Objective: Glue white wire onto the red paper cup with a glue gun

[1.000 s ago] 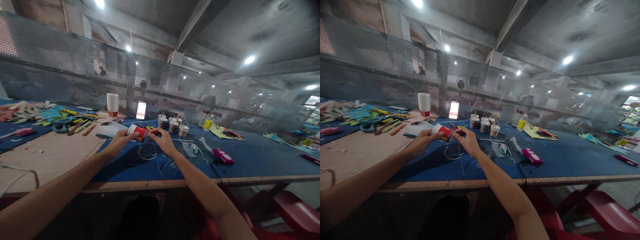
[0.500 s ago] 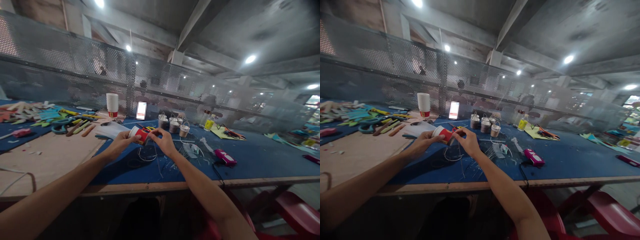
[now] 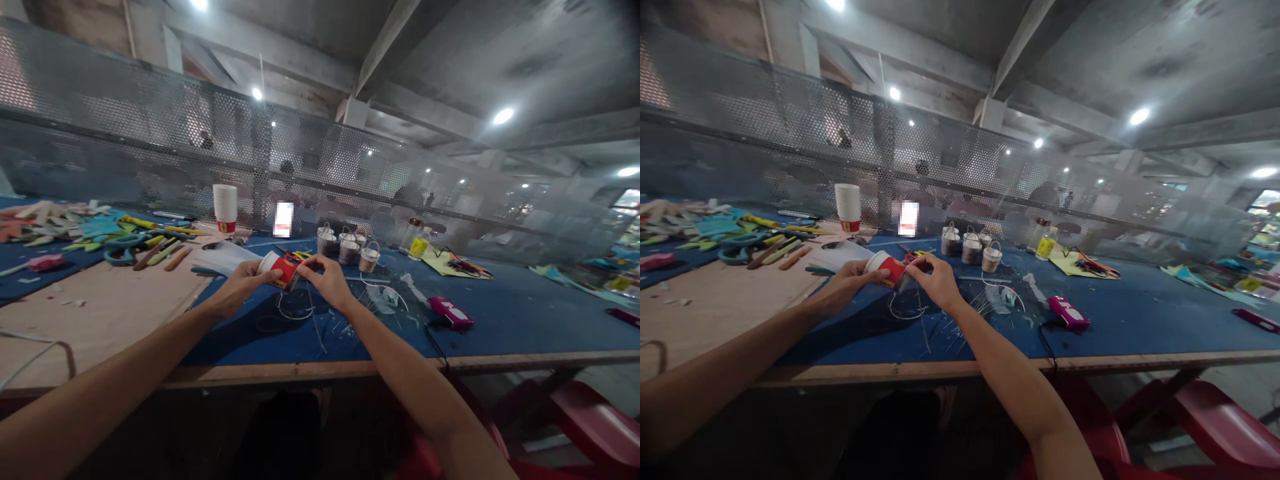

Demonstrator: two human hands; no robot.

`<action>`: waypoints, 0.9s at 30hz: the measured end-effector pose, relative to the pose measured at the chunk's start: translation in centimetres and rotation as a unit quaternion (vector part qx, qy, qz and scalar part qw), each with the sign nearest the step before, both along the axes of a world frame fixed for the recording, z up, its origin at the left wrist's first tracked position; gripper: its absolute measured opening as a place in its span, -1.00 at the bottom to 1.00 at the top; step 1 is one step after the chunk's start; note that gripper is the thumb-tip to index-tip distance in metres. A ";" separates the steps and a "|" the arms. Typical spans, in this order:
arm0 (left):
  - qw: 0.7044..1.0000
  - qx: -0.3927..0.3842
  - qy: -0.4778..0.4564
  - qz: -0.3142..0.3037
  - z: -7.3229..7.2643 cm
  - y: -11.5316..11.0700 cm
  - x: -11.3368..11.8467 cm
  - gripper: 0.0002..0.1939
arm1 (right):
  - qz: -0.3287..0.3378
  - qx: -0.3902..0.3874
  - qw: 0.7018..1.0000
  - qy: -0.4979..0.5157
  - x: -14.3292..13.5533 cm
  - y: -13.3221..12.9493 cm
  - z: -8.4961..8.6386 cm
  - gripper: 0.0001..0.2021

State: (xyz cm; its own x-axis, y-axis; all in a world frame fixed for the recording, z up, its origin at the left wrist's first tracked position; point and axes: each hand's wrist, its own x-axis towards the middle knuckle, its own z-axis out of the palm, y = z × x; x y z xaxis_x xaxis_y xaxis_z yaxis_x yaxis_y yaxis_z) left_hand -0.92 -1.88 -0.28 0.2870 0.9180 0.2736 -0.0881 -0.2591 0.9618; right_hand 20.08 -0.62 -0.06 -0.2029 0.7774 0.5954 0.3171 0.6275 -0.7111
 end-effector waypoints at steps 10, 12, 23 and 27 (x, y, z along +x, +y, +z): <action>0.999 0.034 0.029 0.000 -0.4 0.4 0.2 -0.79 | 0.017 -0.053 0.998 -0.007 0.2 0.9 -0.9 -0.80; 0.999 0.035 0.026 0.003 -0.3 0.4 0.2 -0.80 | 0.029 -0.069 0.997 0.003 0.2 1.1 -0.8 -0.78; 0.998 -0.013 -0.035 0.044 -0.2 0.7 -0.3 -0.72 | 0.078 -0.008 0.997 -0.016 0.0 -0.4 0.4 -0.71; 0.995 0.017 -0.058 0.077 -0.3 1.2 -0.5 -0.76 | -0.052 0.074 0.990 -0.105 1.7 -0.3 1.6 -0.69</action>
State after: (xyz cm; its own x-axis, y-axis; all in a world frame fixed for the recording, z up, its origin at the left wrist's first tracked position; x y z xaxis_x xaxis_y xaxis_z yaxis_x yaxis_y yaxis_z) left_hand -1.39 -0.64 -0.59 0.1074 0.9383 0.3288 -0.1544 -0.3110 0.9378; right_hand 21.82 -0.88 1.52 -0.2573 0.7086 0.6571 0.5169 0.6754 -0.5259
